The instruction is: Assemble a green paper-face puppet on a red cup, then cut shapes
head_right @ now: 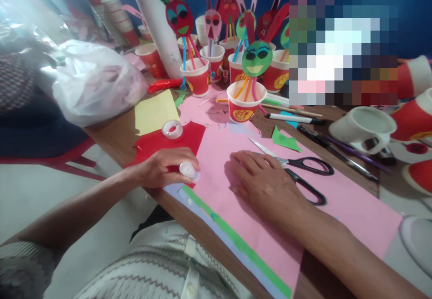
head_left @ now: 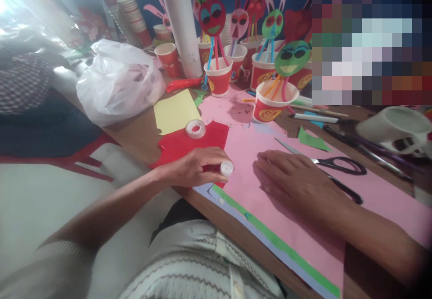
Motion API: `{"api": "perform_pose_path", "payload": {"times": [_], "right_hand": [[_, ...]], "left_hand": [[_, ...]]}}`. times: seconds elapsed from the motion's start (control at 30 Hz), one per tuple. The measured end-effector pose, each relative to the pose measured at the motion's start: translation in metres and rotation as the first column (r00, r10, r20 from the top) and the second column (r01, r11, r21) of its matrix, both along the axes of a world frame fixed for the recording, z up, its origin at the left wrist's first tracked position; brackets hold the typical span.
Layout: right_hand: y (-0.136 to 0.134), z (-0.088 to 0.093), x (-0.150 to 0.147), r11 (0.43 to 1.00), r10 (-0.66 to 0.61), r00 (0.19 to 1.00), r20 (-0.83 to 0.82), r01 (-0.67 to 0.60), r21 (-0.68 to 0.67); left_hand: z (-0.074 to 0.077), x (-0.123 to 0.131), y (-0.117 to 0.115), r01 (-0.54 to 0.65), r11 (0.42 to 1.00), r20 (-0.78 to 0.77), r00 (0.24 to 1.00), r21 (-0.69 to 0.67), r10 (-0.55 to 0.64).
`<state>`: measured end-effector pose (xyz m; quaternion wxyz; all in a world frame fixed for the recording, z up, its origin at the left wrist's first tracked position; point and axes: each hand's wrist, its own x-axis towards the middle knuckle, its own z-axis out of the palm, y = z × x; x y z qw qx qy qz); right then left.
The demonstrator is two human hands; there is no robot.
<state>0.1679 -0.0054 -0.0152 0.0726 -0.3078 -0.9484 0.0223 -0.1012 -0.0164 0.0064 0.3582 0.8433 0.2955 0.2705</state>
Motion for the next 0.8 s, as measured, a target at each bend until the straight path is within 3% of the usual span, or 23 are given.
{"api": "perform_pose_path", "payload": {"times": [0.23, 0.57, 0.8], "right_hand": [[-0.001, 0.001, 0.000, 0.999, -0.025, 0.999, 0.040, 0.026, -0.028], [0.001, 0.001, 0.000, 1.000, -0.012, 1.000, -0.028, 0.011, -0.008], [0.013, 0.018, 0.018, 0.997, -0.052, 0.987, -0.155, 0.043, -0.063]], "left_hand": [[-0.001, 0.001, 0.000, 0.002, 1.000, 0.004, 1.000, -0.006, -0.002], [-0.006, -0.001, -0.004, -0.010, 1.000, 0.027, 1.000, 0.026, 0.009], [-0.008, -0.003, -0.005, -0.031, 0.999, 0.046, 0.998, -0.025, 0.032]]}}
